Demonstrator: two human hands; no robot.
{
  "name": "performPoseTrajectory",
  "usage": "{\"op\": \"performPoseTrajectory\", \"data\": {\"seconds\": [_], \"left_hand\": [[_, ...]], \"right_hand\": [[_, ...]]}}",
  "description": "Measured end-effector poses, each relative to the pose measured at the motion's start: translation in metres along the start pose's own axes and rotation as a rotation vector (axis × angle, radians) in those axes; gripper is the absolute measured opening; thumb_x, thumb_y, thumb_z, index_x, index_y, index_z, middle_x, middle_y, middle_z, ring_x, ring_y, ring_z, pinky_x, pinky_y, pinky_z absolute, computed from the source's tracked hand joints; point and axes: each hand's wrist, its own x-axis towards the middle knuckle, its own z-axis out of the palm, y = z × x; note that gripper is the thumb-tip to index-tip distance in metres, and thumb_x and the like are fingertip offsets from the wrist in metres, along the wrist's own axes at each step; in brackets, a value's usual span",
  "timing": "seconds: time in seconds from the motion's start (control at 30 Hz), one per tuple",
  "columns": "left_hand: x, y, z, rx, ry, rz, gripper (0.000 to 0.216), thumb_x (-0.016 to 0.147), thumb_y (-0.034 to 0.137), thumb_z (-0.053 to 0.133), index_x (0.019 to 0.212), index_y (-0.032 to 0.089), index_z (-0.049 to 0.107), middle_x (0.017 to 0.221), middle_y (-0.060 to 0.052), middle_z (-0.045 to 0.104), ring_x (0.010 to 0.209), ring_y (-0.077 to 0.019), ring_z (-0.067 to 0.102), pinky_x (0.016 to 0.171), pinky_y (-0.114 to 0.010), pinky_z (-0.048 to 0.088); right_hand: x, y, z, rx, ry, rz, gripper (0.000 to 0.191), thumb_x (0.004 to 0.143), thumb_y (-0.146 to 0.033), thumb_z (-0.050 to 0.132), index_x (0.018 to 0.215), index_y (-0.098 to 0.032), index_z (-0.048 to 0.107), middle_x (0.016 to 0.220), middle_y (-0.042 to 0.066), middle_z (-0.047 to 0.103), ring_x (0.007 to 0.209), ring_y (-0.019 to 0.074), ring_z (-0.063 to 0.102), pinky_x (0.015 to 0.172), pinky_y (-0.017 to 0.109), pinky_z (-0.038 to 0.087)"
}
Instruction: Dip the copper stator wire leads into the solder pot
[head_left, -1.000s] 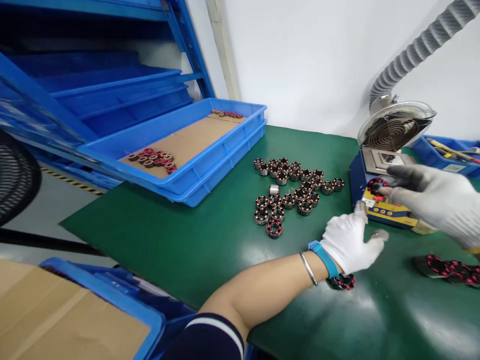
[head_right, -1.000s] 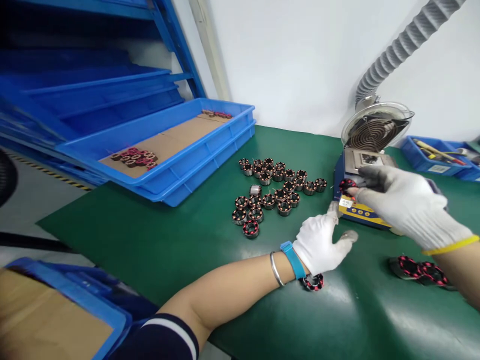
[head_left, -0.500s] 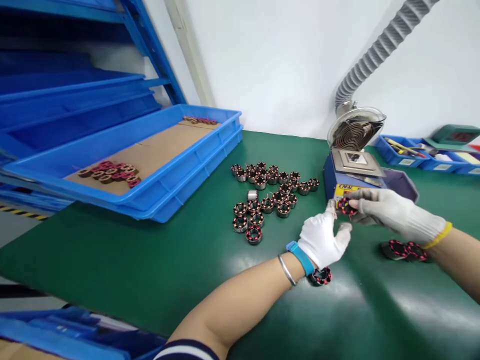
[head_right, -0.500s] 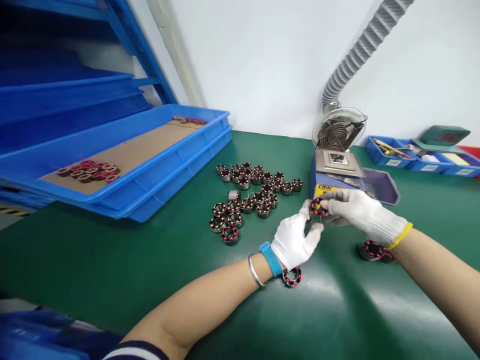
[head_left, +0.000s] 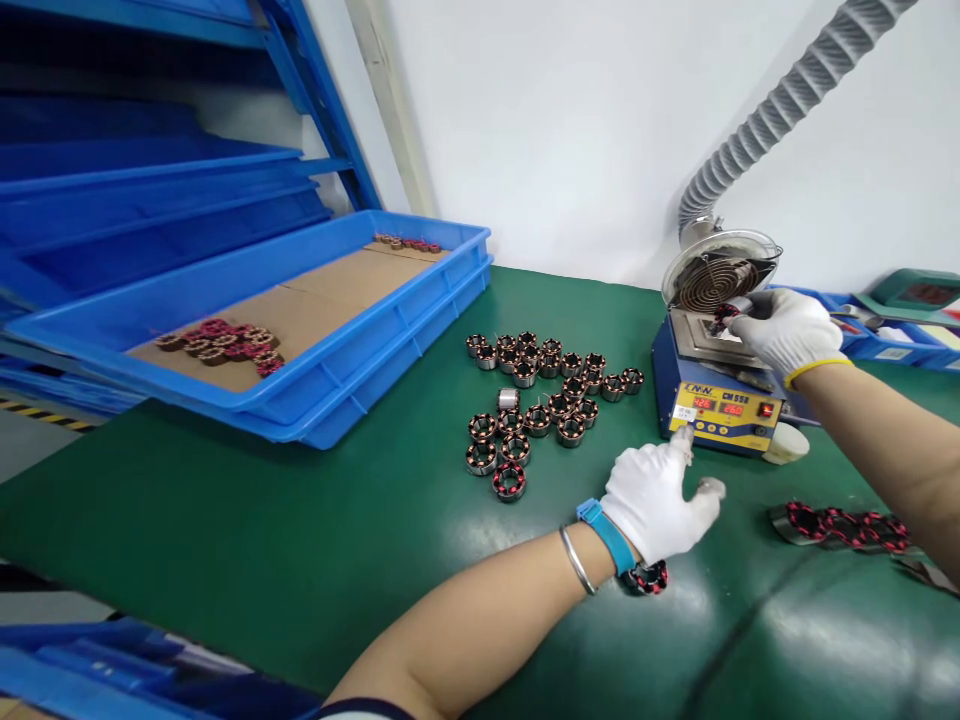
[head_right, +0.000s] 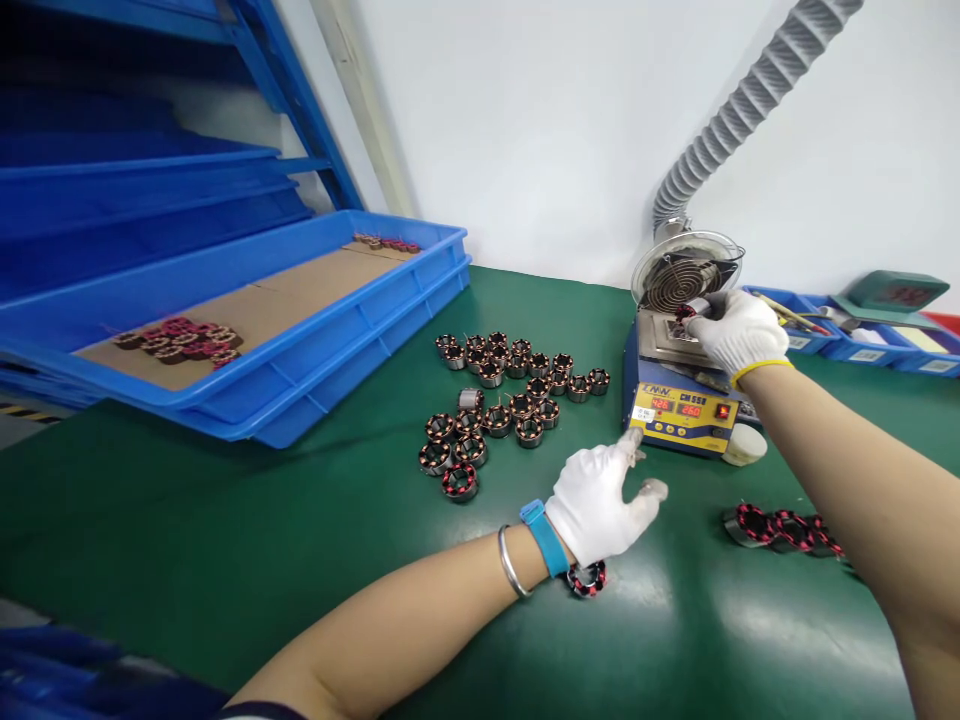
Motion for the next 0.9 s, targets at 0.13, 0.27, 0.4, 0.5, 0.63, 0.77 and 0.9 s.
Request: {"op": "performPoseTrajectory", "data": {"seconds": [0.13, 0.27, 0.4, 0.5, 0.63, 0.77, 0.9], "left_hand": [[0.000, 0.001, -0.001, 0.025, -0.015, -0.003, 0.064, 0.090, 0.049, 0.051, 0.142, 0.013, 0.046, 0.108, -0.008, 0.073, 0.093, -0.0308, 0.070, 0.085, -0.048, 0.057], [0.001, 0.002, -0.001, 0.033, -0.030, -0.008, 0.062, 0.089, 0.048, 0.052, 0.140, 0.014, 0.047, 0.107, -0.008, 0.074, 0.092, -0.0297, 0.070, 0.085, -0.046, 0.056], [0.001, 0.002, -0.001, 0.029, -0.032, -0.009, 0.062, 0.089, 0.048, 0.052, 0.140, 0.014, 0.047, 0.107, -0.007, 0.074, 0.091, -0.0289, 0.070, 0.085, -0.045, 0.056], [0.001, 0.002, -0.001, 0.025, -0.022, -0.004, 0.062, 0.089, 0.048, 0.052, 0.141, 0.014, 0.047, 0.108, -0.008, 0.074, 0.092, -0.0294, 0.070, 0.086, -0.046, 0.056], [0.000, 0.001, -0.001, 0.019, -0.024, -0.002, 0.061, 0.089, 0.048, 0.052, 0.140, 0.015, 0.047, 0.109, -0.008, 0.073, 0.094, -0.0294, 0.069, 0.087, -0.046, 0.056], [0.000, 0.000, 0.001, 0.027, -0.027, -0.004, 0.062, 0.090, 0.049, 0.052, 0.142, 0.015, 0.047, 0.110, -0.008, 0.073, 0.097, -0.0294, 0.069, 0.089, -0.046, 0.056], [-0.001, 0.000, 0.002, 0.033, -0.017, -0.020, 0.060, 0.089, 0.048, 0.053, 0.140, 0.016, 0.049, 0.108, -0.009, 0.073, 0.099, -0.0298, 0.069, 0.091, -0.046, 0.056]], "right_hand": [[-0.003, 0.001, 0.007, -0.065, -0.032, -0.014, 0.046, 0.074, -0.054, 0.065, 0.111, -0.028, 0.073, 0.101, 0.008, 0.071, 0.089, 0.0239, 0.062, 0.083, 0.038, 0.048], [-0.003, 0.000, 0.007, -0.084, -0.039, -0.009, 0.048, 0.074, -0.055, 0.065, 0.111, -0.026, 0.073, 0.100, 0.010, 0.071, 0.087, 0.0236, 0.061, 0.081, 0.037, 0.047], [0.004, 0.001, 0.004, -0.063, -0.008, -0.001, 0.053, 0.074, -0.058, 0.065, 0.114, -0.023, 0.073, 0.101, 0.012, 0.070, 0.085, 0.0224, 0.060, 0.080, 0.036, 0.046], [0.008, 0.002, 0.002, -0.053, 0.001, 0.012, 0.051, 0.074, -0.057, 0.065, 0.113, -0.025, 0.073, 0.099, 0.011, 0.070, 0.083, 0.0226, 0.060, 0.079, 0.037, 0.046], [0.004, 0.002, 0.006, -0.048, -0.015, 0.012, 0.048, 0.073, -0.055, 0.066, 0.111, -0.026, 0.074, 0.101, 0.011, 0.070, 0.088, 0.0248, 0.061, 0.081, 0.038, 0.047], [-0.002, 0.001, 0.009, -0.007, -0.019, 0.015, 0.051, 0.073, -0.054, 0.067, 0.115, -0.026, 0.074, 0.105, 0.012, 0.070, 0.091, 0.0253, 0.062, 0.084, 0.038, 0.047], [-0.002, 0.004, -0.001, 0.091, 0.024, 0.026, 0.054, 0.072, -0.056, 0.068, 0.114, -0.023, 0.074, 0.100, 0.011, 0.071, 0.091, 0.0241, 0.063, 0.087, 0.037, 0.048]]}}
